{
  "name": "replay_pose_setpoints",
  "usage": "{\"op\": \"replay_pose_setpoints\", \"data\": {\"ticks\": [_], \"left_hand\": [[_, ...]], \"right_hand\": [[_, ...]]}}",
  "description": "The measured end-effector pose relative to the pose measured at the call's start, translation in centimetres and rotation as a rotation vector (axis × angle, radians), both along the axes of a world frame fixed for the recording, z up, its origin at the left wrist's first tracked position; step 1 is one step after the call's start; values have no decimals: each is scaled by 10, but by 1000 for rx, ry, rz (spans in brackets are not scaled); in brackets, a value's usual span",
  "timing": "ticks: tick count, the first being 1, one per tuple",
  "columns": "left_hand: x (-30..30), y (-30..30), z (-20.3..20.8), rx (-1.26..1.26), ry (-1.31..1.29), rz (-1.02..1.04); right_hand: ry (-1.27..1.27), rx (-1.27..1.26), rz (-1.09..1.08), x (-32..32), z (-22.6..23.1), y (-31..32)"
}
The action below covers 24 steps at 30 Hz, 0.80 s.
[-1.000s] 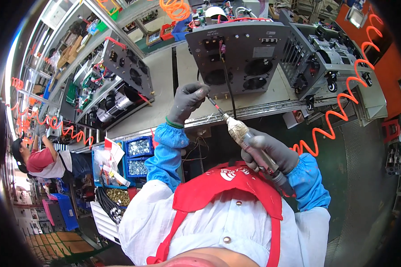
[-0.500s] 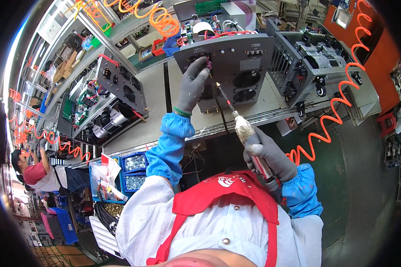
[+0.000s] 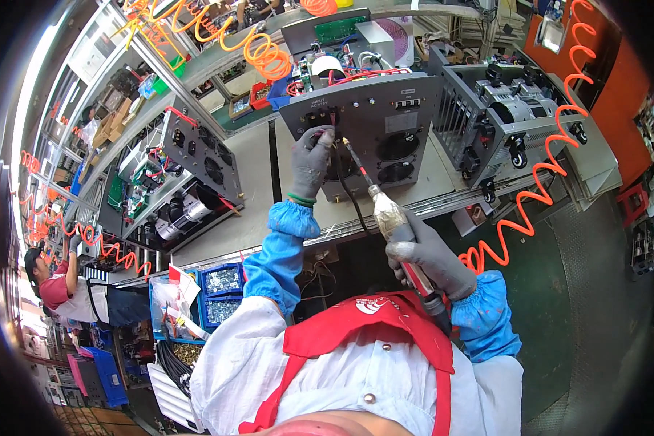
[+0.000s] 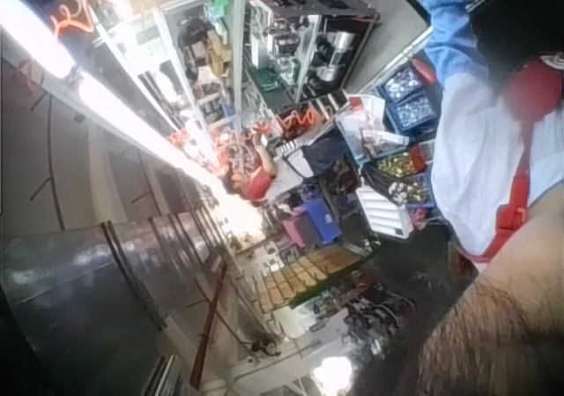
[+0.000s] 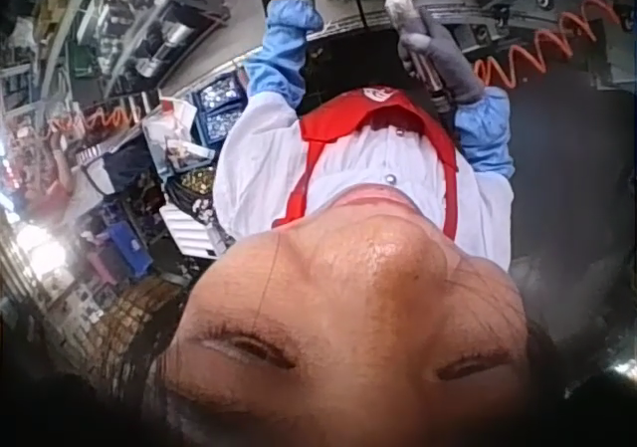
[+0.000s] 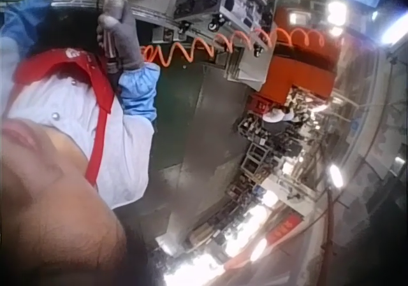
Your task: The person assembles a large electronic device by installing components and screws into an electronic chassis using an electric screwdriver.
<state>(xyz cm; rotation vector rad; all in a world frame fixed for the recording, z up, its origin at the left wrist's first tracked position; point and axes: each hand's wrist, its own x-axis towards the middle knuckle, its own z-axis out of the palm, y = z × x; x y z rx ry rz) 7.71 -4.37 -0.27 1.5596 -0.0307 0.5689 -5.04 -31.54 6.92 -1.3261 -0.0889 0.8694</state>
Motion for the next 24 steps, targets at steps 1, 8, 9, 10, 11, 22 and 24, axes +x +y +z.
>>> {"op": "replay_pose_setpoints", "data": {"ticks": [1, 8, 9, 10, 11, 22, 24], "left_hand": [[0, 0, -1, 1, -1, 5], [2, -9, -1, -89, -17, 101], [4, -10, -2, -97, -20, 113], [5, -12, -3, -99, -22, 113], [7, -14, -4, -91, -46, 142], [23, -30, -18, -94, -125, 410], [26, -31, -18, 85, -95, 552]], "right_hand": [[-9, -9, 16, 2, 1, 5], [-27, 33, 40, 19, 7, 39], [-43, 29, 32, 19, 7, 41], [-84, 4, 38, 21, -1, 44], [-86, 2, 36, 22, -1, 44], [-134, -49, 12, 26, -3, 55], [-130, -45, 2, 30, -3, 57]]}}
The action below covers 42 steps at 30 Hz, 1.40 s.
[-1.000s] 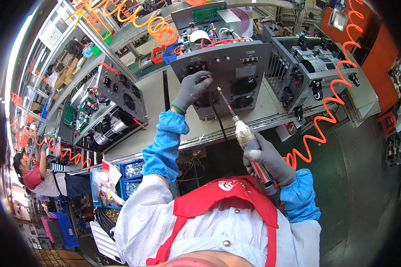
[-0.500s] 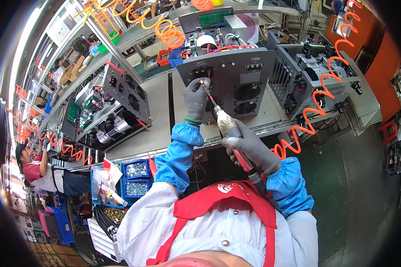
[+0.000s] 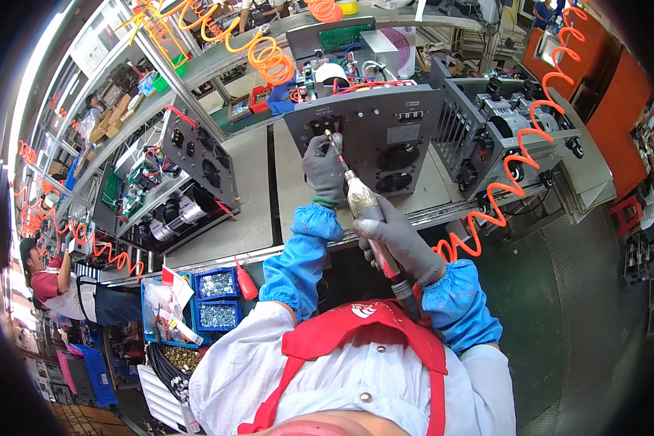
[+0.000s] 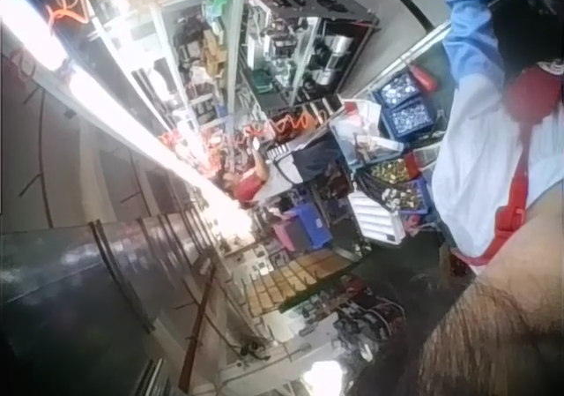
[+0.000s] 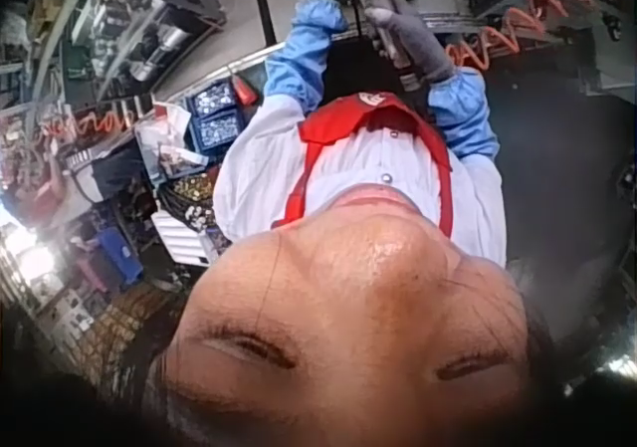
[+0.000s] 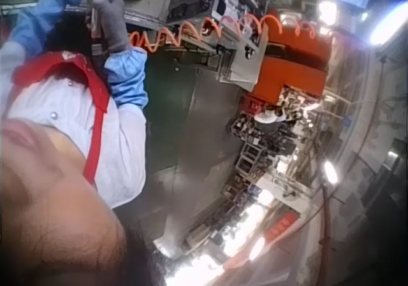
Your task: The person assembles a large electronic device by installing components and screws into an electronic chassis using an electric screwdriver.
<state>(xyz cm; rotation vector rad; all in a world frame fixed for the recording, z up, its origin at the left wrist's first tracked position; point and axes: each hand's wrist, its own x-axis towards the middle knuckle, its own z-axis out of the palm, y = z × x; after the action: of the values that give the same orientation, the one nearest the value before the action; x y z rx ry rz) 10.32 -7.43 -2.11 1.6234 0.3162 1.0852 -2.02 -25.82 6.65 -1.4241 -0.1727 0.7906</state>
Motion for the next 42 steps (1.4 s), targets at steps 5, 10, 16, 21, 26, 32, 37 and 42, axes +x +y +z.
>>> {"op": "replay_pose_setpoints", "data": {"ticks": [5, 10, 16, 21, 26, 32, 37, 42], "left_hand": [[4, 2, -2, -86, 87, -23], [3, 12, -9, -85, 75, -41], [5, 10, -5, -50, 69, -58], [7, 10, -6, -60, 8, -79], [10, 13, -11, 38, 122, -33], [12, 19, -15, 46, 152, -47], [24, 15, -16, 55, 115, -114], [29, 12, -25, -69, 175, -129]], "right_hand": [[-19, 78, -5, 9, 2, 10], [55, 117, -45, 7, -1, 23], [197, 226, -97, -3, 7, 32], [68, 108, -150, -10, 20, 44], [44, 132, -173, -13, 15, 51], [42, 57, -199, -11, 14, 66], [-6, 135, -247, -19, 21, 55], [-581, 146, -88, 28, -51, 59]]}}
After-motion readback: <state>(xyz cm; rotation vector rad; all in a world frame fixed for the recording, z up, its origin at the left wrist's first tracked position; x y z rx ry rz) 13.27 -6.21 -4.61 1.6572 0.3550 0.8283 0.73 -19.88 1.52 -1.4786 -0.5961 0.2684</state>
